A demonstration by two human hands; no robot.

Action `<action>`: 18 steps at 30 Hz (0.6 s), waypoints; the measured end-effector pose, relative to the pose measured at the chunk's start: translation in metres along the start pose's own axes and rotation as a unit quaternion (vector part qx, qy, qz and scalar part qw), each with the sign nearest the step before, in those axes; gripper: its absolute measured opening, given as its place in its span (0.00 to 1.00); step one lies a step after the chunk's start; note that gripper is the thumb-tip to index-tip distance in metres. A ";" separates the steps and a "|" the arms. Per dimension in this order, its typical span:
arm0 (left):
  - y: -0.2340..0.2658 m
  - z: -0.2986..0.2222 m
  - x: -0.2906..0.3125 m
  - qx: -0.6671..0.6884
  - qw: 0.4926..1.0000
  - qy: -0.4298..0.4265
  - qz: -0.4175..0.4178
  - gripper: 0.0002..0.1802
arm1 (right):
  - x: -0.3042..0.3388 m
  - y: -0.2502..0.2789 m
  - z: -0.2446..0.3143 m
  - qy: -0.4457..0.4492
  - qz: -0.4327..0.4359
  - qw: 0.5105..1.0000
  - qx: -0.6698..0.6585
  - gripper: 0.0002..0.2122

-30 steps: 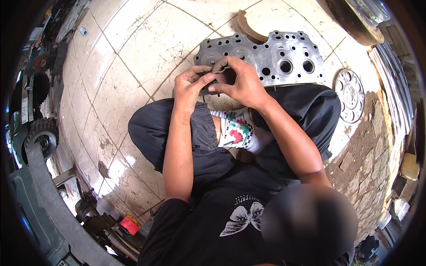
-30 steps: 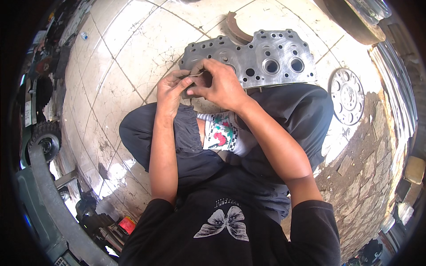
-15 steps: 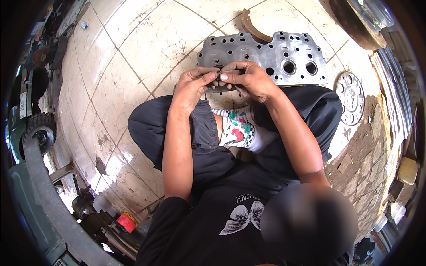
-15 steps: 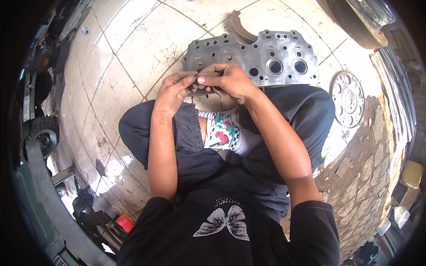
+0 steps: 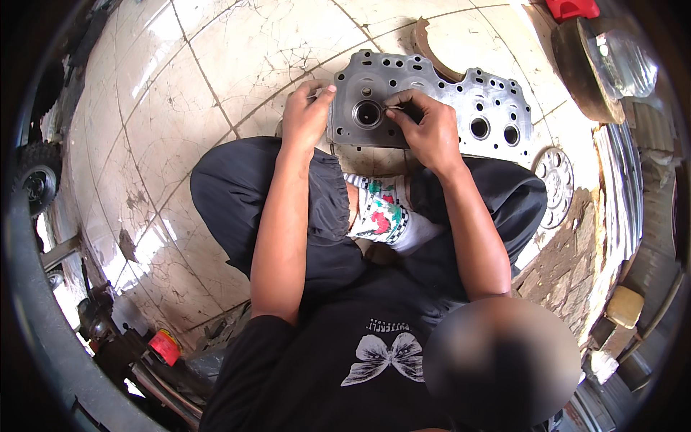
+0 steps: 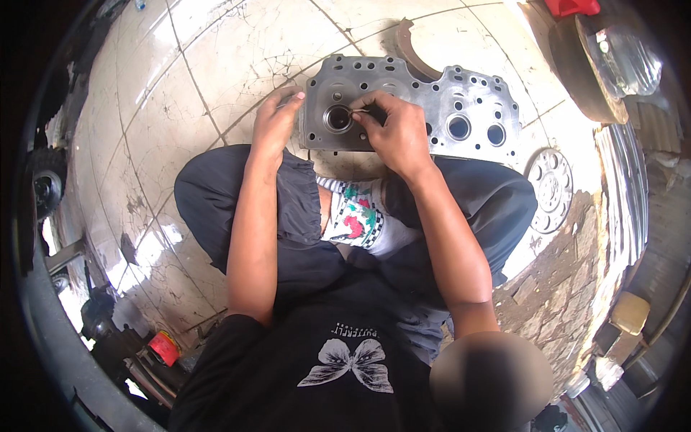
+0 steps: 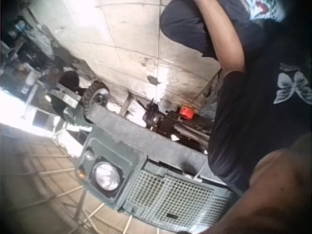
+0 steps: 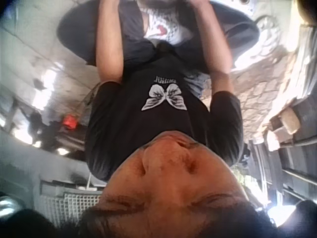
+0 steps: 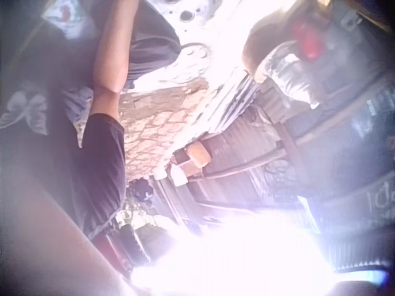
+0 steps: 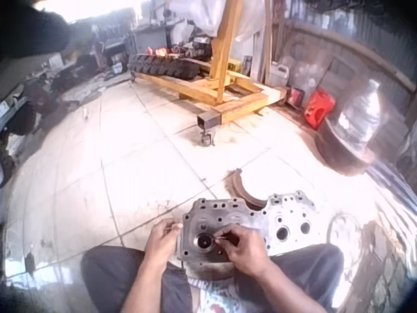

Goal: The person sits on the floor and repeatedly scrubs the surface and cylinder bores of a metal engine block using a small abrasive pad. They rotate the block to access different areas and continue scrubbing multiple holes and flat surfaces.

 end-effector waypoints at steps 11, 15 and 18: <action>-0.013 -0.006 -0.002 0.058 0.976 0.164 0.130 0.38 | -0.023 -0.010 0.011 0.212 0.146 0.958 0.127 0.08; -0.017 -0.001 -0.004 0.057 0.974 0.171 0.138 0.37 | -0.023 -0.004 0.013 0.174 0.164 0.961 0.136 0.09; -0.019 -0.003 -0.002 0.060 0.973 0.179 0.136 0.36 | -0.021 -0.006 0.015 0.181 0.167 0.960 0.134 0.10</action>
Point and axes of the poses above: each hand's wrist, its own x-axis away from the middle knuckle, its own y-axis out of the back of the hand, z = x × y, the point moved 1 cm from there along -x, towards the middle knuckle, and after that the axes turned 12 degrees about -z, right-handed, at the moved point
